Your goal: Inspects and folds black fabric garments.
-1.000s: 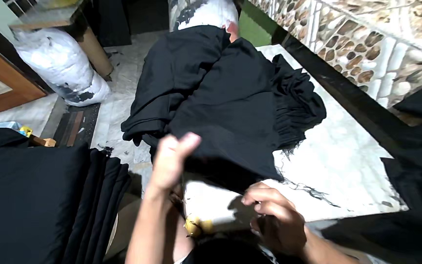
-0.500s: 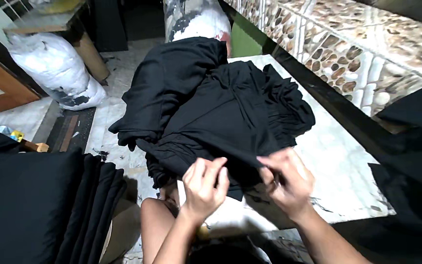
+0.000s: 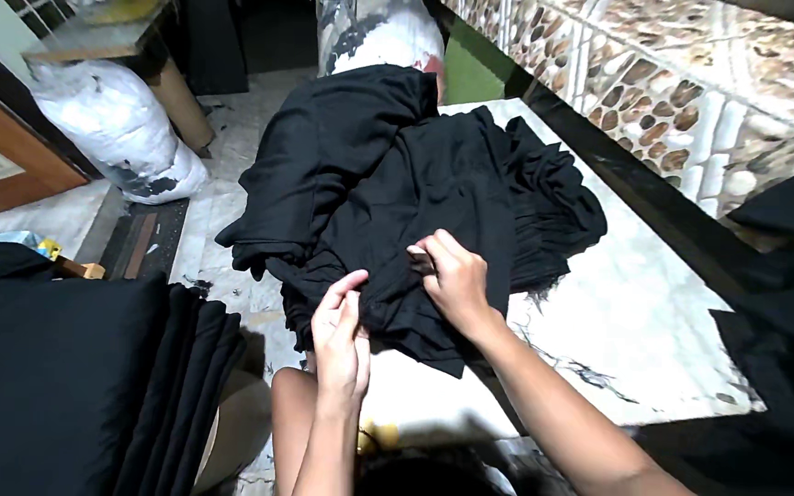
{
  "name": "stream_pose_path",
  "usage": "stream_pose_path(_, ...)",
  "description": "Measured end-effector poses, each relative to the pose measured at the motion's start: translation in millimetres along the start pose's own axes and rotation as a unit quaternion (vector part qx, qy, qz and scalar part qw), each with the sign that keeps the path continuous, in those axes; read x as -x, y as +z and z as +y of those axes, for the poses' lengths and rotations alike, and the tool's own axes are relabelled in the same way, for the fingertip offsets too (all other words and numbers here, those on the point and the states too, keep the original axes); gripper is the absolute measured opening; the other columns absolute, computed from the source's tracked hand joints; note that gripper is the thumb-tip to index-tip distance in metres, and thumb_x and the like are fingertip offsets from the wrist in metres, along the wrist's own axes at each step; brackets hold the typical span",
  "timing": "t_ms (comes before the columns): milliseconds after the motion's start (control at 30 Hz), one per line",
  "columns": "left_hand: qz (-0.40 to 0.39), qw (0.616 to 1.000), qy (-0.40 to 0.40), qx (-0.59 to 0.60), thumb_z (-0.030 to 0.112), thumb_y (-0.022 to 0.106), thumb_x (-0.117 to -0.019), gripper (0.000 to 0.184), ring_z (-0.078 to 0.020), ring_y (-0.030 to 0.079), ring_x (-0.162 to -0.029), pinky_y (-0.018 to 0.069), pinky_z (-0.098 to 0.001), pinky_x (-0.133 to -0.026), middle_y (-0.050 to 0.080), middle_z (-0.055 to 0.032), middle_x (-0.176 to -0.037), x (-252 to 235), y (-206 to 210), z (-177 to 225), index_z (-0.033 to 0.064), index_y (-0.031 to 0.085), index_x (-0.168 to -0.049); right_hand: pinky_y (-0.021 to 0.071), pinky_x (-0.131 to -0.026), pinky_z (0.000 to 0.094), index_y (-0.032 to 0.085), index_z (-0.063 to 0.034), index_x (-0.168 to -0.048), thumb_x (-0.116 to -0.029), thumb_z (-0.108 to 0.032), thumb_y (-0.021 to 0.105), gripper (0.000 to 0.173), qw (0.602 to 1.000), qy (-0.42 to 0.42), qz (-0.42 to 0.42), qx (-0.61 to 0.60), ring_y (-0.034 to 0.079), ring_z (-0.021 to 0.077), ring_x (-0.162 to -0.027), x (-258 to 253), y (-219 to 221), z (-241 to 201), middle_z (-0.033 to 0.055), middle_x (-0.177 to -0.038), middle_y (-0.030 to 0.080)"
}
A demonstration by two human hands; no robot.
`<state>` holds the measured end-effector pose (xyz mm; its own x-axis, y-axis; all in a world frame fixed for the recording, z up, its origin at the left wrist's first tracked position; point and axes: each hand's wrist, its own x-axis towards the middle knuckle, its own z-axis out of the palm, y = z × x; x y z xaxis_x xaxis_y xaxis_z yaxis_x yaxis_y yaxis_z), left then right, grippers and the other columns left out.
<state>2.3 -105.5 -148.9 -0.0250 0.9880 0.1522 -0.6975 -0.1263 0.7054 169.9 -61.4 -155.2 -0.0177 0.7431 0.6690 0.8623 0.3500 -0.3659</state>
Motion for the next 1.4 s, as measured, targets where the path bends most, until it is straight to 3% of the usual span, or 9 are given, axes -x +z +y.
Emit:
stream_pose_path(100,-0.064,0.997,0.027,0.042,0.003,0.074,-0.0876,0.044,-0.0087,0.073,-0.101,0.0583,-0.027,-0.09,0.076,-0.0018,-0.11,5.4,-9.9,0.8,0.0102,0.052,-0.125,0.0487,-0.055,0.046,0.067,0.0031,-0.1,-0.0903,-0.009,0.066,0.016,0.998,0.048,-0.017,-0.046,0.063,0.0286,-0.063,9.1,-13.0,-15.5,0.016,-0.082,0.067)
stream_pose_path(200,-0.001,0.991,0.127,-0.043,0.001,0.072,-0.0887,0.014,-0.0021,0.072,-0.084,0.0597,-0.0205,-0.079,0.077,0.0043,-0.091,6.0,-12.0,-1.7,0.0091,0.074,-0.1,0.0535,-0.074,0.0444,0.057,0.0039,-0.12,-0.0983,-0.03,0.063,0.04,0.985,0.069,-0.065,-0.142,0.066,0.0252,-0.082,29.2,-32.5,-37.6,0.0162,-0.096,0.068)
stream_pose_path(267,-0.006,0.984,0.156,-0.089,0.021,0.07,-0.0953,0.006,0.0028,0.068,-0.083,0.0566,-0.0173,-0.078,0.072,0.0111,-0.086,9.6,-17.4,1.7,0.0194,0.072,-0.089,0.0528,-0.083,0.0293,0.053,0.0039,-0.125,-0.1044,-0.031,0.053,0.041,0.971,0.046,-0.1,-0.213,0.063,0.0127,-0.091,43.5,-39.8,-48.3,0.0134,-0.105,0.065)
stream_pose_path(367,-0.081,0.982,0.148,-0.089,0.031,0.062,-0.1001,0.01,-0.0009,0.066,-0.107,0.0525,-0.0212,-0.095,0.072,0.0106,-0.104,21.1,-25.6,11.0,0.0246,0.069,-0.096,0.046,-0.074,0.0072,0.049,0.0021,-0.116,-0.1053,-0.022,0.049,0.026,0.943,0.02,-0.122,-0.31,0.054,-0.0071,-0.076,53.8,-41.8,-53.9,0.0025,-0.085,0.056)
stream_pose_path(500,-0.133,0.97,0.165,-0.121,0.029,0.061,-0.1017,0.012,-0.0014,0.063,-0.115,0.0514,-0.0198,-0.097,0.071,0.0094,-0.116,26.5,-31.1,9.4,0.0219,0.071,-0.104,0.0457,-0.065,0.0081,0.049,0.0005,-0.112,-0.1029,-0.018,0.052,0.021,0.927,0.007,-0.135,-0.35,0.053,-0.0063,-0.067,53.5,-36.1,-62.3,0.0006,-0.077,0.055)
stream_pose_path(733,-0.139,0.958,0.186,-0.166,0.03,0.058,-0.1029,0.016,0.0026,0.062,-0.114,0.0498,-0.016,-0.096,0.07,0.0128,-0.116,30.5,-30.3,9.8,0.0215,0.072,-0.105,0.0385,-0.055,0.0105,0.051,0.0,-0.109,-0.1045,-0.019,0.046,0.02,0.933,0.018,-0.157,-0.322,0.043,-0.0037,-0.057,37.9,-33.8,-76.2,-0.0029,-0.069,0.047)
stream_pose_path(1000,-0.116,0.969,0.178,-0.129,0.03,0.06,-0.102,0.016,0.001,0.064,-0.111,0.0516,-0.0172,-0.093,0.072,0.011,-0.113,31.5,-29.1,8.1,0.0218,0.073,-0.104,0.0437,-0.057,0.0132,0.052,-0.0016,-0.109,-0.1038,-0.024,0.051,0.023,0.973,-0.038,-0.079,-0.212,0.051,0.003,-0.059,61.9,-31.7,-67.4,0.0033,-0.07,0.055)
stream_pose_path(1200,-0.104,0.94,0.239,-0.22,0.027,0.063,-0.1003,0.014,0.0032,0.064,-0.109,0.0524,-0.0159,-0.095,0.072,0.0126,-0.111,38.3,-17.4,2.0,0.0172,0.074,-0.101,0.0447,-0.058,0.0128,0.052,0.002,-0.109,-0.1029,-0.02,0.05,0.022,0.98,-0.017,-0.045,-0.191,0.053,0.0034,-0.059,57.2,-27.9,-83.8,0.0048,-0.071,0.056)
stream_pose_path(1400,-0.084,0.952,0.211,-0.207,0.046,0.041,-0.1073,0.04,-0.0005,0.065,-0.112,0.0521,-0.0205,-0.096,0.073,0.0122,-0.11,39.6,-26.7,3.8,0.0212,0.071,-0.099,0.0427,-0.055,0.0138,0.052,0.0014,-0.108,-0.1056,-0.021,0.049,0.023,0.98,0.005,-0.023,-0.2,0.049,0.0025,-0.057,52.4,-29.7,-84.6,0.0028,-0.069,0.053)
